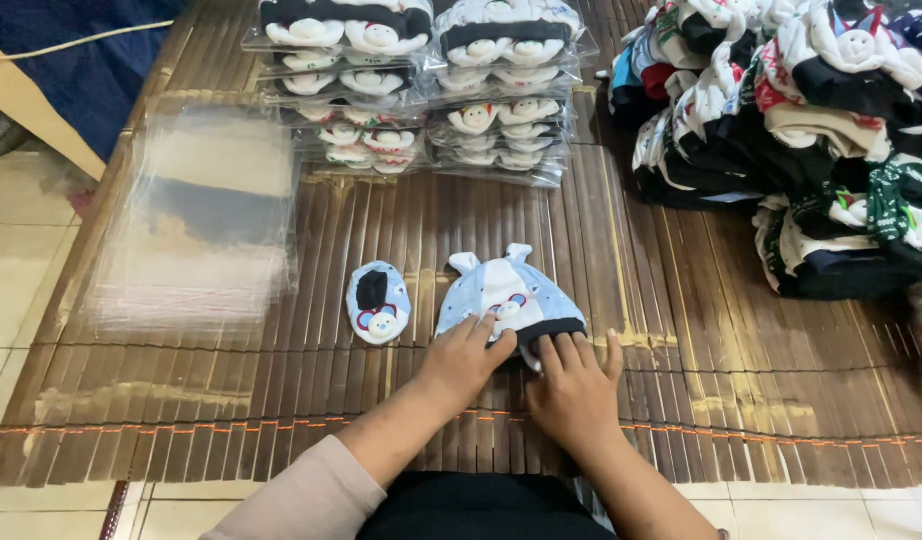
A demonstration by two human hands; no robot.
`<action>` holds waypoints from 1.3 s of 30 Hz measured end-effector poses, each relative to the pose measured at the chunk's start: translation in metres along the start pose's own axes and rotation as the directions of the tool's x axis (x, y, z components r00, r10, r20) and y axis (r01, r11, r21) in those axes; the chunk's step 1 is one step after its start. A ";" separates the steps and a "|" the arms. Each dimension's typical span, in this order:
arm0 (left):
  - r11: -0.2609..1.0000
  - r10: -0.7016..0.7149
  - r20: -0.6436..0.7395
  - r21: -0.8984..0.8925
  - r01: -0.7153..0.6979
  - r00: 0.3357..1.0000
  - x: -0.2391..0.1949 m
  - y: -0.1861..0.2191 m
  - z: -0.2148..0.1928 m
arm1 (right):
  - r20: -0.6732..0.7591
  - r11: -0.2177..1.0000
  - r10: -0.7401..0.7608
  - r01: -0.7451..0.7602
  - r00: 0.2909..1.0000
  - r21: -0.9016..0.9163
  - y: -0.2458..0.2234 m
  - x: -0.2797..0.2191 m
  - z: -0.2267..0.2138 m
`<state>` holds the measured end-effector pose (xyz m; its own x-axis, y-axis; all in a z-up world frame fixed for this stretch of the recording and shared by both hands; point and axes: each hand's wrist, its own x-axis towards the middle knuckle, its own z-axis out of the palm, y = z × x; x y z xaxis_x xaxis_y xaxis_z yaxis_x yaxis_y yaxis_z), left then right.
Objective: Packaging baby hats and booties into plastic bags and stacking the finished products
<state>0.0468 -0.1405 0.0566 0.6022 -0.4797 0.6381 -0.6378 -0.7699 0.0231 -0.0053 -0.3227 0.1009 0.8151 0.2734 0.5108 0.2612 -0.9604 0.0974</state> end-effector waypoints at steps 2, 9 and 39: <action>0.992 -0.025 0.145 -0.118 0.042 0.989 -0.014 -0.005 0.007 | -0.149 0.989 -0.017 0.039 0.989 0.145 -0.007 0.007 -0.017; 0.989 0.018 -0.192 -0.139 -0.046 0.981 0.010 0.015 0.004 | -0.127 0.780 -0.378 0.389 0.917 0.490 -0.066 0.068 -0.028; 0.683 -0.225 0.339 -0.614 0.396 0.913 -0.013 -0.028 -0.015 | 0.581 -0.566 0.493 -0.268 0.648 0.780 0.028 0.034 0.000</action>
<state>0.0495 -0.1062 0.0593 0.8565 -0.4078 0.3164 -0.4916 -0.4573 0.7411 0.0295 -0.3401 0.1214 0.9570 -0.2654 -0.1171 0.0371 0.5126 -0.8578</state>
